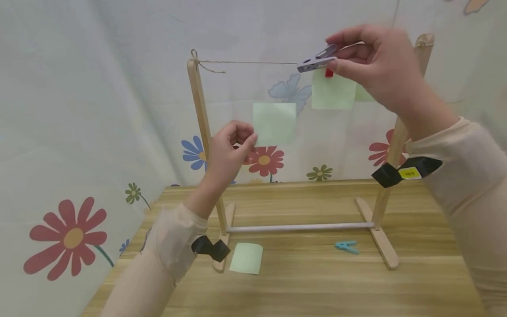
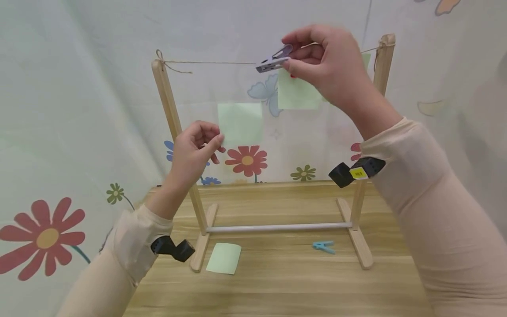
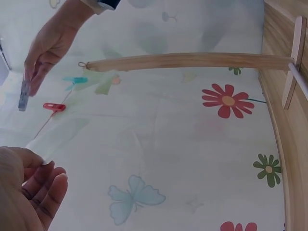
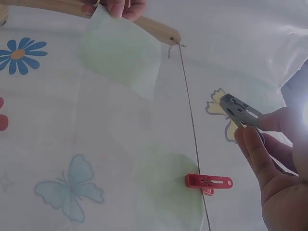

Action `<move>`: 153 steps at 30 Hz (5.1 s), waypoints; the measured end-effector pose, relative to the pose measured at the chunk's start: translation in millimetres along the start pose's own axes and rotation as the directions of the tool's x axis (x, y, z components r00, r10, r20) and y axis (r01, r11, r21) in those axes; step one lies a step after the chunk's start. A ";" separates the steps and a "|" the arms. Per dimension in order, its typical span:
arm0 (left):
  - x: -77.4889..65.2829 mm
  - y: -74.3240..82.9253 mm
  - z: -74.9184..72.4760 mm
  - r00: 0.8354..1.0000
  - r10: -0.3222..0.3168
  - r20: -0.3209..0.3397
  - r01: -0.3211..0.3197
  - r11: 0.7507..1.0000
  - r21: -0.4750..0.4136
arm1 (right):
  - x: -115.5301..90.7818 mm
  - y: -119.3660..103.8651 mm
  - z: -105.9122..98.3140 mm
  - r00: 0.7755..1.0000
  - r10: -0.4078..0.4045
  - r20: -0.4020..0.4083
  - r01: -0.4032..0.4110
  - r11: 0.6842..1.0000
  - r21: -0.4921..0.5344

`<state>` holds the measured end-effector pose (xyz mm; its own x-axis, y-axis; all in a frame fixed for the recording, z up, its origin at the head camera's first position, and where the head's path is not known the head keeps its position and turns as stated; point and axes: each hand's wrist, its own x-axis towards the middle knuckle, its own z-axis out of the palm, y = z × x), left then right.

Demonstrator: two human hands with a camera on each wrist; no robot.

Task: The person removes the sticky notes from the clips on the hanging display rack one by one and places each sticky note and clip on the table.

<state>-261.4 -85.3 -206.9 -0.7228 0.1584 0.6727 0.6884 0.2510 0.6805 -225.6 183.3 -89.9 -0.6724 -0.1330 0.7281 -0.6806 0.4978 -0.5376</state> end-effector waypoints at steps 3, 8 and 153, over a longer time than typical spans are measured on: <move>-8.1 -0.2 1.8 1.000 -0.007 0.013 0.007 1.000 0.004 | -8.7 3.6 2.0 1.000 -0.001 0.030 0.001 1.000 0.025; -21.1 -3.2 6.2 0.999 -0.017 0.044 0.017 1.000 -0.008 | -24.3 8.5 4.2 0.996 -0.039 0.078 0.034 0.997 0.065; -198.4 -135.7 -6.9 0.948 -0.224 0.227 0.018 0.748 0.663 | -277.7 179.3 63.5 0.881 0.192 0.432 -0.065 0.954 -0.292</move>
<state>-211.0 -157.4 -430.7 -0.8532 0.3106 0.4191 0.4615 0.8239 0.3289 -179.3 255.1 -415.5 -0.8489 -0.3917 0.3549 -0.5209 0.7338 -0.4361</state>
